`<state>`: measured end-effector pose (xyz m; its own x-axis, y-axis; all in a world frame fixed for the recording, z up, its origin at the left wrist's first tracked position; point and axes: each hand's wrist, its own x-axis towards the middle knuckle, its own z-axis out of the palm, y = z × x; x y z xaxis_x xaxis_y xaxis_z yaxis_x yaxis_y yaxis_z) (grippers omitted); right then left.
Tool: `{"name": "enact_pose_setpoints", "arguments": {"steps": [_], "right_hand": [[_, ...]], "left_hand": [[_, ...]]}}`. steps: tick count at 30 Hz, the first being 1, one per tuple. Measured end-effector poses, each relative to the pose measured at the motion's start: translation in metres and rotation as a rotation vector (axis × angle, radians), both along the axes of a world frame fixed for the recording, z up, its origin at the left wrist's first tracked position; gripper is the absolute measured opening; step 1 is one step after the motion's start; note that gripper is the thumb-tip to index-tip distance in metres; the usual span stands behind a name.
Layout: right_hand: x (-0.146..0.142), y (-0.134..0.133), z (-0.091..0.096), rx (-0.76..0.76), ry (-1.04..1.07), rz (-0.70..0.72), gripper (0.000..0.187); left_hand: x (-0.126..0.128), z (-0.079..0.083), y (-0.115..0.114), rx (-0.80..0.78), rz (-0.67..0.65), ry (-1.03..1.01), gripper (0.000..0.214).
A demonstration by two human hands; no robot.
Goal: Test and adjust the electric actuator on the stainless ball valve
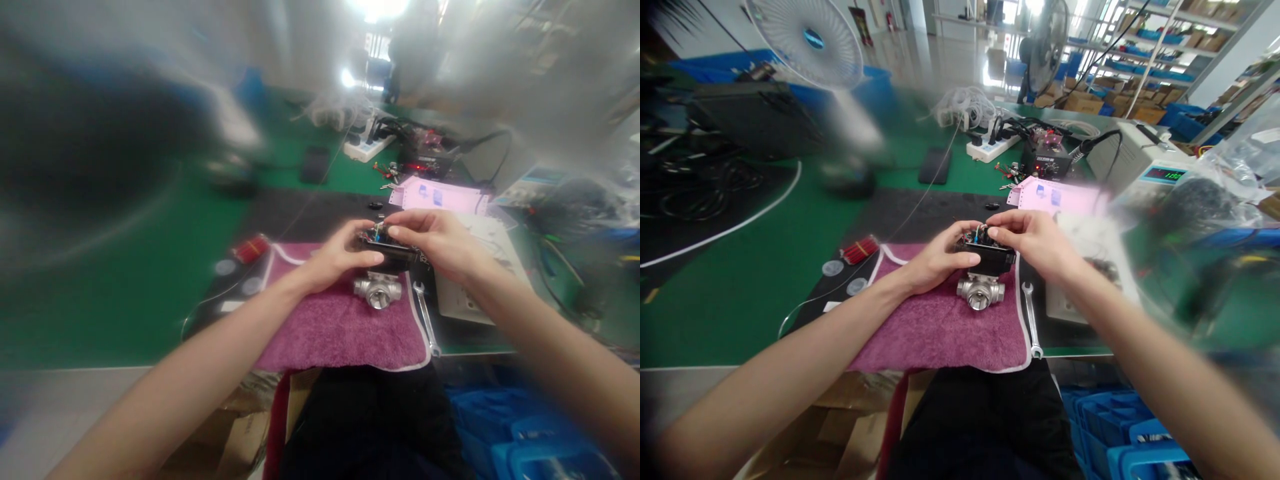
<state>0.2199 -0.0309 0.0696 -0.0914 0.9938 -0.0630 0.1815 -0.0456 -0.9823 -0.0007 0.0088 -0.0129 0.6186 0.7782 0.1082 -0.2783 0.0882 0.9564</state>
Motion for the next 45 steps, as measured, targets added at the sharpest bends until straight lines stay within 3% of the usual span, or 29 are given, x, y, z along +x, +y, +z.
{"name": "enact_pose_setpoints", "arguments": {"steps": [26,31,35,38,41,43,45], "right_hand": [[-0.004,-0.003,0.006,0.001,-0.027,-0.013,0.039],[-0.004,-0.009,0.008,0.013,-0.021,-0.012,0.039],[-0.007,-0.019,0.011,0.075,-0.04,0.017,0.035],[-0.009,-0.03,0.012,0.131,-0.078,0.022,0.032],[-0.01,-0.043,0.012,0.166,-0.151,0.003,0.03],[-0.011,-0.051,0.013,0.196,-0.219,-0.012,0.027],[-0.013,-0.059,0.015,0.237,-0.301,-0.022,0.025]], "left_hand": [[-0.001,0.0,0.001,0.022,-0.011,0.012,0.067],[-0.003,0.008,-0.001,0.074,-0.016,0.038,0.068],[-0.01,0.025,-0.009,0.186,-0.047,0.143,0.063],[-0.015,0.042,-0.024,0.291,0.142,0.252,0.05],[-0.018,0.062,-0.047,0.601,0.457,0.445,0.038],[-0.018,0.073,-0.064,0.805,0.585,0.571,0.028],[-0.013,0.08,-0.079,0.896,0.655,0.643,0.023]]}}
